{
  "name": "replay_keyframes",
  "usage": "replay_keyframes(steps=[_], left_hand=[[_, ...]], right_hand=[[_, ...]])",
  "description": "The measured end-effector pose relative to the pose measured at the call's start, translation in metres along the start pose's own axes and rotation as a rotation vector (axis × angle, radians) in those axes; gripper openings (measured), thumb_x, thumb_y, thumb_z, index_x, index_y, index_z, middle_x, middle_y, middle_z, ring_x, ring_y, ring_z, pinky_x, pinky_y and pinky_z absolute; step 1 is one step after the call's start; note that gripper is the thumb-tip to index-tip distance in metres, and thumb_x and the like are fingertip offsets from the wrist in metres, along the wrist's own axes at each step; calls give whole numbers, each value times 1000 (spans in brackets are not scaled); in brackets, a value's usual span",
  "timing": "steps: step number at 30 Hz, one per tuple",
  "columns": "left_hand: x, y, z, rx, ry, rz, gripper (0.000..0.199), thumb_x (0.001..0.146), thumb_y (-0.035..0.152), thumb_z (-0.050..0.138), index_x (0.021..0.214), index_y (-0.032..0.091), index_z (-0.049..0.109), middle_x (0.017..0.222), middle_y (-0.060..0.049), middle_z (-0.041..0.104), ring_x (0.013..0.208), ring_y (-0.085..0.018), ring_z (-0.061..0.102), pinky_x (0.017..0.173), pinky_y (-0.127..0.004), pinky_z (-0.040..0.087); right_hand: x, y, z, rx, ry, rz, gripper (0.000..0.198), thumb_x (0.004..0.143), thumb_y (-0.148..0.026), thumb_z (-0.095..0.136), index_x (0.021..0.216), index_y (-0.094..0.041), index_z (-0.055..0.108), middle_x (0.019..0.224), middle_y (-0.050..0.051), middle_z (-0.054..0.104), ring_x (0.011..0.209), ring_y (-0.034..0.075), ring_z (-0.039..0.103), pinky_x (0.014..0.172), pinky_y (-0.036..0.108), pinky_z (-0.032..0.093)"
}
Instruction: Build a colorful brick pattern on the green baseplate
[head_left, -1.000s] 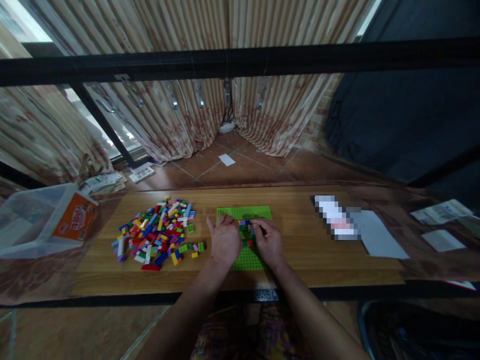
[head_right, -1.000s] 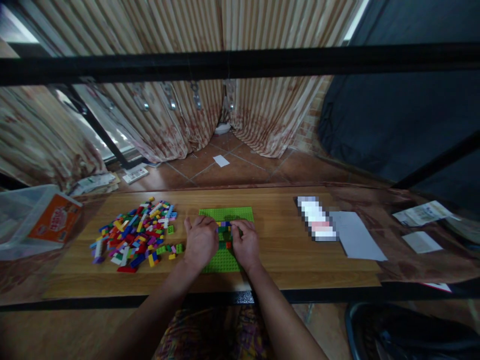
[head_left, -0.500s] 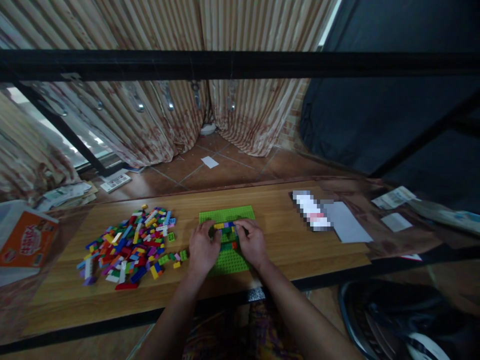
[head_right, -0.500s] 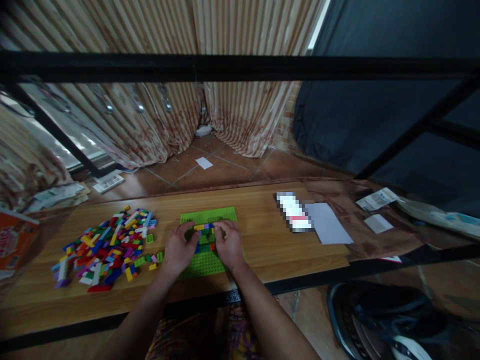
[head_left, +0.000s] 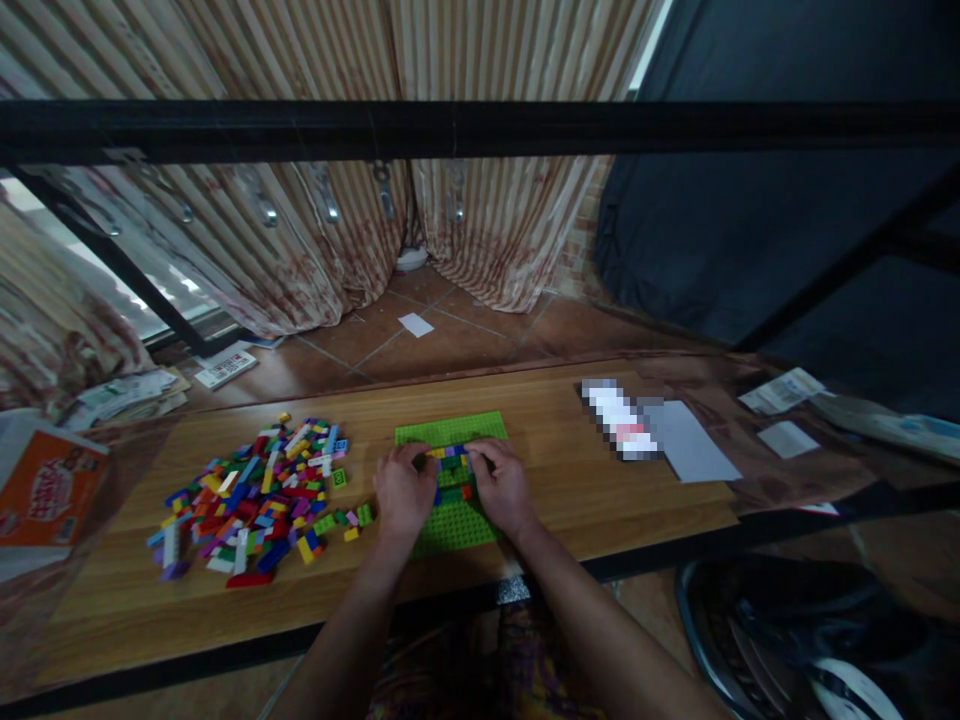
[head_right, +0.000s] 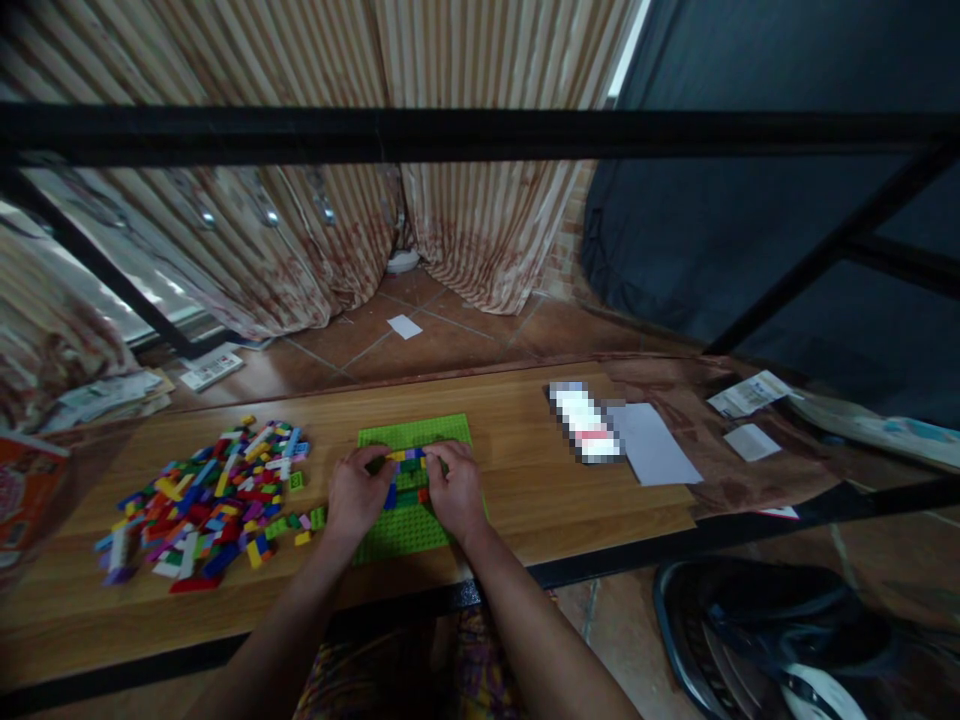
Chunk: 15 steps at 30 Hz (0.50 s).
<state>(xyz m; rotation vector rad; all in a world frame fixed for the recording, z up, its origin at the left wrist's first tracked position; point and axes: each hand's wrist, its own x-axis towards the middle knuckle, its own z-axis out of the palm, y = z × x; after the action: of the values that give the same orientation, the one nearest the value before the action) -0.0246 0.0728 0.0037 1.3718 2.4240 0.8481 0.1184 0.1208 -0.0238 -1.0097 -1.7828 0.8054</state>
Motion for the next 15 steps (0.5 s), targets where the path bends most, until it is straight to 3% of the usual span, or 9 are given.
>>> replay_keyframes(steps=[15], left_hand=[[6,6,-3,3,-62,-103,22,77,21,61,95,19,73,97,-6,72,89,-19,65,81,-29,47]], right_hand=[[-1,2,0,-1,-21,-3,23,90,-26,48,92,-22,70,89,5,69,91,20,60,85,34,46]])
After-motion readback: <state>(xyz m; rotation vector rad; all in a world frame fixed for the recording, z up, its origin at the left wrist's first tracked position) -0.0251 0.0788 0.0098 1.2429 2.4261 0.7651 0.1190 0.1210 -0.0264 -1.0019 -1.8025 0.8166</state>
